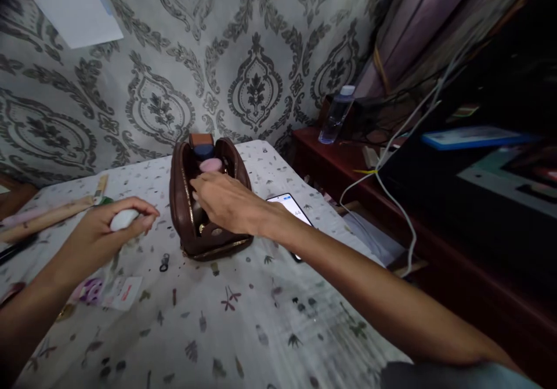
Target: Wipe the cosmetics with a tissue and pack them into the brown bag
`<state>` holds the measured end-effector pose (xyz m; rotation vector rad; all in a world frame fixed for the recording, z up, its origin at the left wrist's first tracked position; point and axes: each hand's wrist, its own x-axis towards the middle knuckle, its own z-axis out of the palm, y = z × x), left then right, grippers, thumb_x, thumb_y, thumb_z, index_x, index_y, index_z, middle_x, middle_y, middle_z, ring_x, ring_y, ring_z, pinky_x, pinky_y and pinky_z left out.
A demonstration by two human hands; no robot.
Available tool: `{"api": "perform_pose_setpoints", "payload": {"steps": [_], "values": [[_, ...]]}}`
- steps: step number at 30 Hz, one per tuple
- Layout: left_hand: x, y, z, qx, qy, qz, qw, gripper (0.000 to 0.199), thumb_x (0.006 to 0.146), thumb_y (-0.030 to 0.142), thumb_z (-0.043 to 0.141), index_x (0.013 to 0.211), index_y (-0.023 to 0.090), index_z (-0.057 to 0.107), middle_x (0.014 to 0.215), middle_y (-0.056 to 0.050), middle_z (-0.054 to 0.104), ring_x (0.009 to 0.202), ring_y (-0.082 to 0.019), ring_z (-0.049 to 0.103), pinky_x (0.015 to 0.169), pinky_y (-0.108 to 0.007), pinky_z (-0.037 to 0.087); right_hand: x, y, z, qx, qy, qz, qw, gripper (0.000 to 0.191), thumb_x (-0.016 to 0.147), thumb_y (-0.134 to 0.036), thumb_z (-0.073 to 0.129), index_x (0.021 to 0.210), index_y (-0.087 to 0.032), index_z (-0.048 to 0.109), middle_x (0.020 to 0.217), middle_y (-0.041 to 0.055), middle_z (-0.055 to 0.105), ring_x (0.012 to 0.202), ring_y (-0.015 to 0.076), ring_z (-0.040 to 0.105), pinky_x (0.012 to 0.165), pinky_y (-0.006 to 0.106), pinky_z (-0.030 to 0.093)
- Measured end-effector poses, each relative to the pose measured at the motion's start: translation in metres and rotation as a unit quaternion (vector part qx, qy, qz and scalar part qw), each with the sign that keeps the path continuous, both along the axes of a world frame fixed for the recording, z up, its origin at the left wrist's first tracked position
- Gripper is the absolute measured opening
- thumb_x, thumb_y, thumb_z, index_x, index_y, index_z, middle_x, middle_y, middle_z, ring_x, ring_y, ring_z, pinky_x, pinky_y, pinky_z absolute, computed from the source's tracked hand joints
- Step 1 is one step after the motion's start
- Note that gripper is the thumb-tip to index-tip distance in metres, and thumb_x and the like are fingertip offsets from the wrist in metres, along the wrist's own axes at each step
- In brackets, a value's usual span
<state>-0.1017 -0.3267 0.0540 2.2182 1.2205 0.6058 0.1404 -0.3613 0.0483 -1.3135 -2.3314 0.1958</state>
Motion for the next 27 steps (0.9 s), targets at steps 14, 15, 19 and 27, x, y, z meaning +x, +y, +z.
{"api": "perform_pose_setpoints", "payload": {"steps": [14,15,19,27], "values": [[-0.047,-0.014,-0.038,-0.008,-0.016,0.012,1.000,0.035,0.079,0.060,0.061,0.079,0.027,0.071,0.082,-0.002,0.074,0.074,-0.021,0.067,0.055,-0.022,0.050,0.039,0.004,0.021,0.072,0.098,-0.064,0.991,0.033,0.099,-0.018,0.040,0.118,-0.017,0.067,0.108,0.0051,0.071,0.101,0.0193,0.065,0.093,0.036,0.049],[-0.051,-0.014,-0.040,-0.001,-0.015,0.019,1.000,0.036,0.078,0.061,0.062,0.078,0.027,0.072,0.081,-0.002,0.074,0.070,-0.021,0.068,0.053,-0.022,0.050,0.041,0.003,0.023,0.083,0.072,-0.073,0.991,0.031,0.097,-0.016,0.042,0.112,-0.018,0.069,0.107,0.0052,0.071,0.103,0.0201,0.065,0.095,0.038,0.049],[-0.070,-0.019,-0.046,0.018,-0.023,0.048,0.998,0.039,0.072,0.067,0.063,0.072,0.029,0.073,0.075,-0.002,0.076,0.066,-0.024,0.070,0.053,-0.026,0.055,0.037,0.000,0.020,0.069,-0.065,-0.051,0.994,0.016,0.086,-0.015,0.063,0.097,-0.018,0.075,0.114,0.0096,0.068,0.117,0.0275,0.058,0.105,0.049,0.043],[-0.102,-0.037,-0.061,-0.050,-0.012,0.103,0.993,0.034,0.077,0.060,0.064,0.077,0.027,0.072,0.078,-0.001,0.073,0.072,-0.023,0.068,0.059,-0.026,0.054,0.041,0.013,-0.010,0.092,-0.121,-0.030,0.988,0.015,0.079,-0.021,0.077,0.094,-0.022,0.080,0.125,0.0115,0.066,0.133,0.0369,0.047,0.109,0.059,0.036]]}}
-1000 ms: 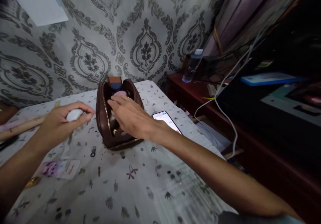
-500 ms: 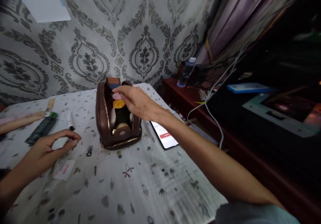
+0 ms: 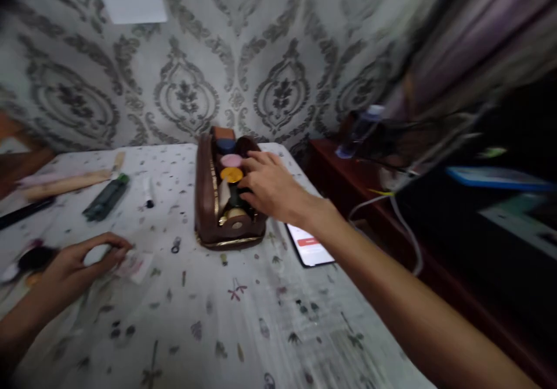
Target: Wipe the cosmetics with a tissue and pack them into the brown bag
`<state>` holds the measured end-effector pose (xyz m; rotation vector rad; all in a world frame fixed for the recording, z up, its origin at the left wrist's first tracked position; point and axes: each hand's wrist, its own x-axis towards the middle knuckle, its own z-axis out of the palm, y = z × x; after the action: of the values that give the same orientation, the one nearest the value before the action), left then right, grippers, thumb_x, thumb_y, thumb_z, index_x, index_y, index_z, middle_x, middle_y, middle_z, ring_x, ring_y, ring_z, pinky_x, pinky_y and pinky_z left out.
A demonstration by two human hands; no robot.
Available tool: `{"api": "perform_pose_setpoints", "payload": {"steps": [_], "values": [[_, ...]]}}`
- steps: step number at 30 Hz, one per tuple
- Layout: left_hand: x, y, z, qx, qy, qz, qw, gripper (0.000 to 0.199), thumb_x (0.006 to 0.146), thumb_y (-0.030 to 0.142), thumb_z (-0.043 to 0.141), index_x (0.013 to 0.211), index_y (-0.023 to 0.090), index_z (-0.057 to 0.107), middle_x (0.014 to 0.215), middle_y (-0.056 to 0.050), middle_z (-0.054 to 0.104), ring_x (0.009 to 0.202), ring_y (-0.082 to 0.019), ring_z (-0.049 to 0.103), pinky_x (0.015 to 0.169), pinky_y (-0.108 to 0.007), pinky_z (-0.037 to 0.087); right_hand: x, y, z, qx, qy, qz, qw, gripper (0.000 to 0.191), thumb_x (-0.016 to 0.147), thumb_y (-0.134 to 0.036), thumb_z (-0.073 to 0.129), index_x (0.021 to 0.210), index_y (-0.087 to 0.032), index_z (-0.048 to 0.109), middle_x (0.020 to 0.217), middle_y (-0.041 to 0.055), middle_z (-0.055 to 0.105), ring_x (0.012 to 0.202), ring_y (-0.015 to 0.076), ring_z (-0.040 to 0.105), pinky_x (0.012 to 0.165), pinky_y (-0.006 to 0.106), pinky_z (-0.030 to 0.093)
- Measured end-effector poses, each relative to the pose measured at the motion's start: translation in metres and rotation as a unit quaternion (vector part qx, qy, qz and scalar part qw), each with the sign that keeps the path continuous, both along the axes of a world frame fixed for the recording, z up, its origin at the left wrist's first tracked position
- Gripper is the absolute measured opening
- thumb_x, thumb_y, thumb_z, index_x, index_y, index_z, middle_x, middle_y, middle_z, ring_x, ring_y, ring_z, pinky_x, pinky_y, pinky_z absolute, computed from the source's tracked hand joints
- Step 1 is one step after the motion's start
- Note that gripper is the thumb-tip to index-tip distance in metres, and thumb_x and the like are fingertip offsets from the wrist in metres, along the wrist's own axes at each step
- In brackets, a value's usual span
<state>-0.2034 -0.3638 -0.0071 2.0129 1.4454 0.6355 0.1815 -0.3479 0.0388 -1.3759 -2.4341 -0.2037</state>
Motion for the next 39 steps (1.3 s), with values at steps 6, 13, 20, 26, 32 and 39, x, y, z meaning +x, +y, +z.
{"api": "perform_pose_setpoints", "payload": {"steps": [6,13,20,26,32,39], "values": [[-0.050,-0.008,0.007,0.034,-0.176,0.191,0.965,0.030,0.079,0.049,0.067,0.082,0.019,0.068,0.069,-0.002,0.065,0.064,-0.015,0.058,0.057,-0.022,0.047,0.010,-0.005,-0.011,0.107,0.071,-0.003,0.992,0.032,0.097,-0.043,0.055,0.104,-0.021,0.077,0.124,0.0152,0.068,0.119,0.0299,0.061,0.093,0.051,0.048],[-0.112,-0.011,-0.009,0.078,-0.365,0.395,0.840,0.031,0.080,0.050,0.061,0.077,0.019,0.057,0.061,0.003,0.056,0.049,-0.010,0.049,0.043,-0.019,0.035,-0.066,-0.072,-0.016,0.177,0.230,0.053,0.955,0.013,0.094,-0.024,0.060,0.099,-0.029,0.071,0.090,0.0091,0.074,0.086,0.0242,0.072,0.079,0.042,0.056],[-0.124,-0.026,-0.037,0.117,-0.098,0.271,0.950,0.027,0.082,0.044,0.062,0.092,0.020,0.067,0.083,-0.002,0.067,0.076,-0.017,0.062,0.061,-0.024,0.046,-0.146,-0.076,-0.066,-0.024,0.274,0.180,0.944,0.014,0.093,-0.015,0.056,0.097,-0.021,0.069,0.089,0.0070,0.074,0.082,0.0213,0.069,0.073,0.037,0.059],[-0.116,-0.039,-0.052,0.188,0.163,0.121,0.961,0.027,0.093,0.029,0.050,0.114,0.021,0.065,0.115,-0.010,0.066,0.113,-0.027,0.060,0.096,-0.039,0.049,-0.202,-0.061,-0.103,-0.117,0.203,0.128,0.964,0.029,0.090,-0.019,0.060,0.118,-0.015,0.065,0.119,0.0160,0.066,0.111,0.0299,0.061,0.092,0.050,0.055],[-0.108,-0.051,-0.058,0.177,0.143,0.070,0.971,0.035,0.087,0.015,0.052,0.119,0.024,0.063,0.112,-0.007,0.063,0.107,-0.025,0.060,0.092,-0.038,0.052,-0.243,-0.047,-0.121,-0.116,0.168,0.068,0.977,0.043,0.087,-0.019,0.059,0.130,-0.014,0.059,0.128,0.0177,0.061,0.118,0.0340,0.054,0.101,0.054,0.048],[-0.128,-0.038,-0.052,0.206,0.113,0.202,0.951,0.030,0.091,0.021,0.046,0.118,0.022,0.061,0.119,-0.007,0.063,0.111,-0.024,0.062,0.092,-0.034,0.050,-0.245,-0.042,-0.131,-0.094,0.239,0.082,0.963,0.039,0.091,-0.018,0.053,0.130,-0.018,0.057,0.119,0.0140,0.065,0.110,0.0306,0.058,0.098,0.052,0.049]]}}
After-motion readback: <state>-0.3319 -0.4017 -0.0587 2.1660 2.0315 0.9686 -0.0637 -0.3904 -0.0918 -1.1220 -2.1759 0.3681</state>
